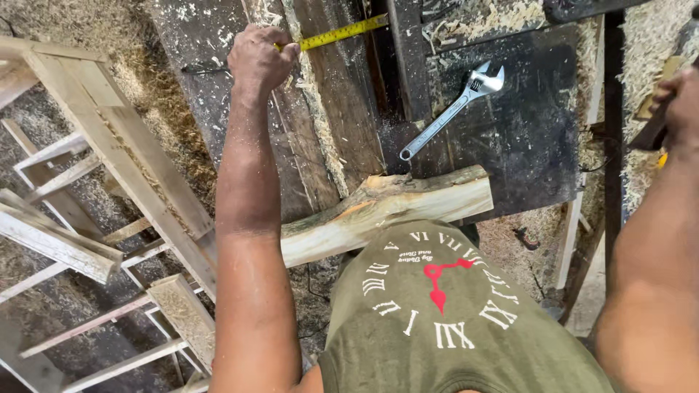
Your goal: The person handles a rough wooden plank on a workbench, measures it with a tape measure, and uses an adjustable wrench to turn a fastener on the woodworking machine. They reposition the plank, pick up a hammer, and move pieces of lumber around the bench and floor.
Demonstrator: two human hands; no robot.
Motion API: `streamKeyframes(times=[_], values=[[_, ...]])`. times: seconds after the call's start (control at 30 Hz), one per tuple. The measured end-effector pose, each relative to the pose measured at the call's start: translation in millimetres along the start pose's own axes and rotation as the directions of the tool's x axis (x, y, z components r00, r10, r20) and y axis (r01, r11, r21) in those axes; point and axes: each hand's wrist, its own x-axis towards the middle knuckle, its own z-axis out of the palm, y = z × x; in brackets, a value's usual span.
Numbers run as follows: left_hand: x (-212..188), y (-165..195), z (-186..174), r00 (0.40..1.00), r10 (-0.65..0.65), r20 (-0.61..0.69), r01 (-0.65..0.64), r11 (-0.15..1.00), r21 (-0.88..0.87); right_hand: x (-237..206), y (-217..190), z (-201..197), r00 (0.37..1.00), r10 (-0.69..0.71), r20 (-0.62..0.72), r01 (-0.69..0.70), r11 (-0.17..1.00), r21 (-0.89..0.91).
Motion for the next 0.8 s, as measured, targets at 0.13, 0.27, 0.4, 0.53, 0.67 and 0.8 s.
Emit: streamKeyframes(times=[0.13, 0.27, 0.4, 0.53, 0.67, 0.8], values=[[-1, 3, -3, 1.0, 0.018, 0.02, -0.018, 1.0, 0.009, 29, -19, 13, 0.998, 0.052, 0.019, -0.05, 0.995, -0.083], [-4, 6, -10, 0.986, -0.112, 0.123, 0.115, 0.993, -0.023, 29, -22, 21, 0.99, -0.014, 0.141, 0.074, 0.9, -0.429], [-5, 10, -15, 0.992, -0.075, 0.102, 0.073, 0.997, 0.023, 26, -9, 24, 0.984, -0.167, 0.068, 0.18, 0.875, -0.449], [-2, 10, -19, 0.986, -0.054, 0.156, 0.041, 0.996, 0.081, 34, 3, 18, 0.965, -0.231, 0.122, 0.26, 0.799, -0.543], [4, 9, -23, 0.956, -0.128, 0.264, 0.103, 0.989, 0.107, 34, 6, 10, 0.86, -0.476, 0.186, 0.482, 0.633, -0.606], [11, 6, -24, 0.967, -0.062, 0.249, 0.039, 0.994, 0.098, 25, 3, 10, 0.953, -0.287, 0.097, 0.279, 0.708, -0.649]])
